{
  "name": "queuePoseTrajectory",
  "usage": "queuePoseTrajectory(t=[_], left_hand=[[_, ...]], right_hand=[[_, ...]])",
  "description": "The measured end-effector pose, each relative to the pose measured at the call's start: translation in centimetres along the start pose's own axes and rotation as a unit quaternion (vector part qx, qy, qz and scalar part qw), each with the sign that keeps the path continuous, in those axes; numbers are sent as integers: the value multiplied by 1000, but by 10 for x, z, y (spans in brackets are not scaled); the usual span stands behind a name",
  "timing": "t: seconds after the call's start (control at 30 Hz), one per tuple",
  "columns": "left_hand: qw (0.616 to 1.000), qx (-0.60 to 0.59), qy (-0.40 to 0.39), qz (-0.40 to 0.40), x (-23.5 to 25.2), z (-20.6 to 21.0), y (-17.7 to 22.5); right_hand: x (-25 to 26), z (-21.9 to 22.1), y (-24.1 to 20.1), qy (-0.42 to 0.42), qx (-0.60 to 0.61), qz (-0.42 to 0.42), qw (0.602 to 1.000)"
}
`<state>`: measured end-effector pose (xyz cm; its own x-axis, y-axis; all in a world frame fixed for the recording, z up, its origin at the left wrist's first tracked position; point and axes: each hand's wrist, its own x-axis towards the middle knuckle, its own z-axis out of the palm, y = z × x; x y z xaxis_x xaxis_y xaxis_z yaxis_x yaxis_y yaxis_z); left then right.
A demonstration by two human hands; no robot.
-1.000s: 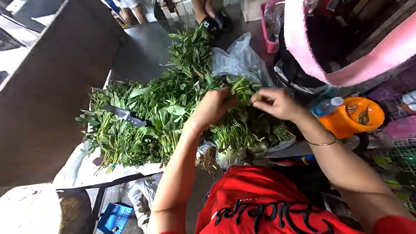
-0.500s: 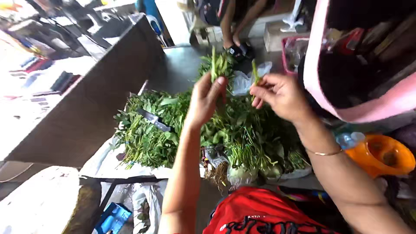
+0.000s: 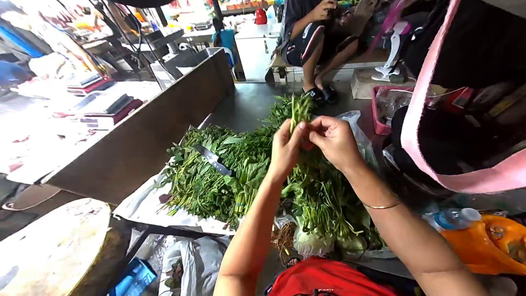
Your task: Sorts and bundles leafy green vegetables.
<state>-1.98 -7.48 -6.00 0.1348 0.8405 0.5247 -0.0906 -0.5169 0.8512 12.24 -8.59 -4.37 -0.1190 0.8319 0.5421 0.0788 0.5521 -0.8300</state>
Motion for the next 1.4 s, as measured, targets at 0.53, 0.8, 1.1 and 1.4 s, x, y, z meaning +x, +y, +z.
queuePoseTrajectory(t=[0.53, 0.8, 1.1, 1.4], left_hand=[[991, -73, 56, 94, 34, -186, 113], [984, -47, 171, -12, 6, -149, 104], [977, -126, 150, -87, -15, -157, 108], [977, -188, 95, -38, -13, -138, 86]], right_hand=[[26, -35, -8, -48, 5, -72, 996], [-6, 93, -13, -146, -148, -146, 967], [14, 89, 7, -129, -241, -219, 937], [-23, 99, 11, -158, -230, -144, 949]])
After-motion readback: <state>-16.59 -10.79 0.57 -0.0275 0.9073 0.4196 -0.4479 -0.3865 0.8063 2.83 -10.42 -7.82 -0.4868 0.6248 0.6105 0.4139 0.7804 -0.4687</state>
